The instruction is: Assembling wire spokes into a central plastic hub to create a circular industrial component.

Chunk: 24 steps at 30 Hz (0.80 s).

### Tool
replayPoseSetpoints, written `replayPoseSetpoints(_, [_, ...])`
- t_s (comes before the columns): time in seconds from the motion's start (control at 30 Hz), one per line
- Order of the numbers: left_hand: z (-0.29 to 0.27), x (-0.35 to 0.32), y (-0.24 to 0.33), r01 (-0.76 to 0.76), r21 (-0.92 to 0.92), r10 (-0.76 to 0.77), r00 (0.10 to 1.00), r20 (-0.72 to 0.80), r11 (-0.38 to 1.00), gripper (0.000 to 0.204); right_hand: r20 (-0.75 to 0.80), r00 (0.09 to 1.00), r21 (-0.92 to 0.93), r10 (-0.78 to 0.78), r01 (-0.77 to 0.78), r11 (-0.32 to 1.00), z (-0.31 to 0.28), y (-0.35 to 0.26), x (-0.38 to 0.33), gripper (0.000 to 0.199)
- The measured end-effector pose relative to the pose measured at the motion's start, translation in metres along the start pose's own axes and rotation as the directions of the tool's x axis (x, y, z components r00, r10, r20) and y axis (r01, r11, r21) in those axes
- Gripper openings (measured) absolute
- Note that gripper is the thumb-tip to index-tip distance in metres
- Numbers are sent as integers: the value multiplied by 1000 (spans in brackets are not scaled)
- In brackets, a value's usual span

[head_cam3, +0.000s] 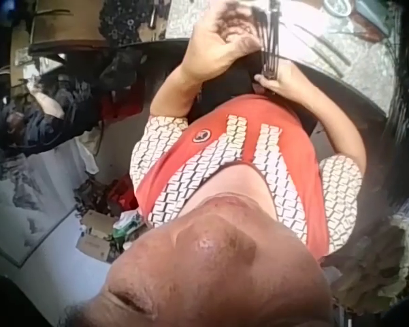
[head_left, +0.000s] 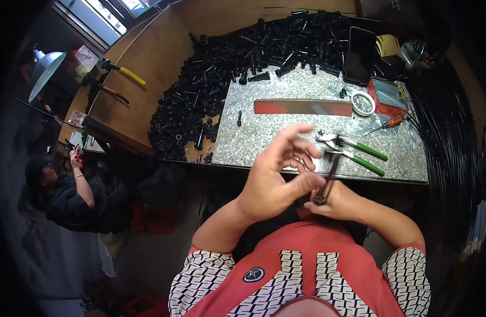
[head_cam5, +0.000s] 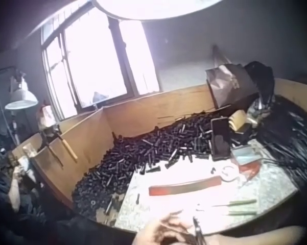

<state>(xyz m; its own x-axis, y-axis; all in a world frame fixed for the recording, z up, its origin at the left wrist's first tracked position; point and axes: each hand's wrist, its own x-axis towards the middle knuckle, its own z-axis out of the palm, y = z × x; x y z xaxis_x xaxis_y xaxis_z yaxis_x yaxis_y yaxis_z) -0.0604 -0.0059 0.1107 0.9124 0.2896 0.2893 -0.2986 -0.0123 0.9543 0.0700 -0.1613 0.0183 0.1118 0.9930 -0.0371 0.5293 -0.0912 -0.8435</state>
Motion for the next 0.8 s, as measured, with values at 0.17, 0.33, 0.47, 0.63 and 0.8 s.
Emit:
replayPoseSetpoints(0.17, [1,20,13,-189,-164,162,973,-163,968,67,77,996,29,40,-42,999,14,7,9,36])
replayPoseSetpoints(0.33, [-7,27,11,-287,-331,223,950,-218,899,52,171,976,-40,131,-126,991,4,0,11,48])
replayPoseSetpoints(0.47, [-6,26,20,-263,-228,240,963,-124,938,44,257,967,-88,8,15,996,-16,-9,13,48])
replayPoseSetpoints(0.63, [-6,27,27,-244,-191,240,970,-45,951,13,186,944,98,-273,258,961,-75,-48,26,43])
replayPoseSetpoints(0.8, [-8,27,34,-187,-161,192,981,15,969,13,41,921,260,-387,364,895,-100,-84,35,20])
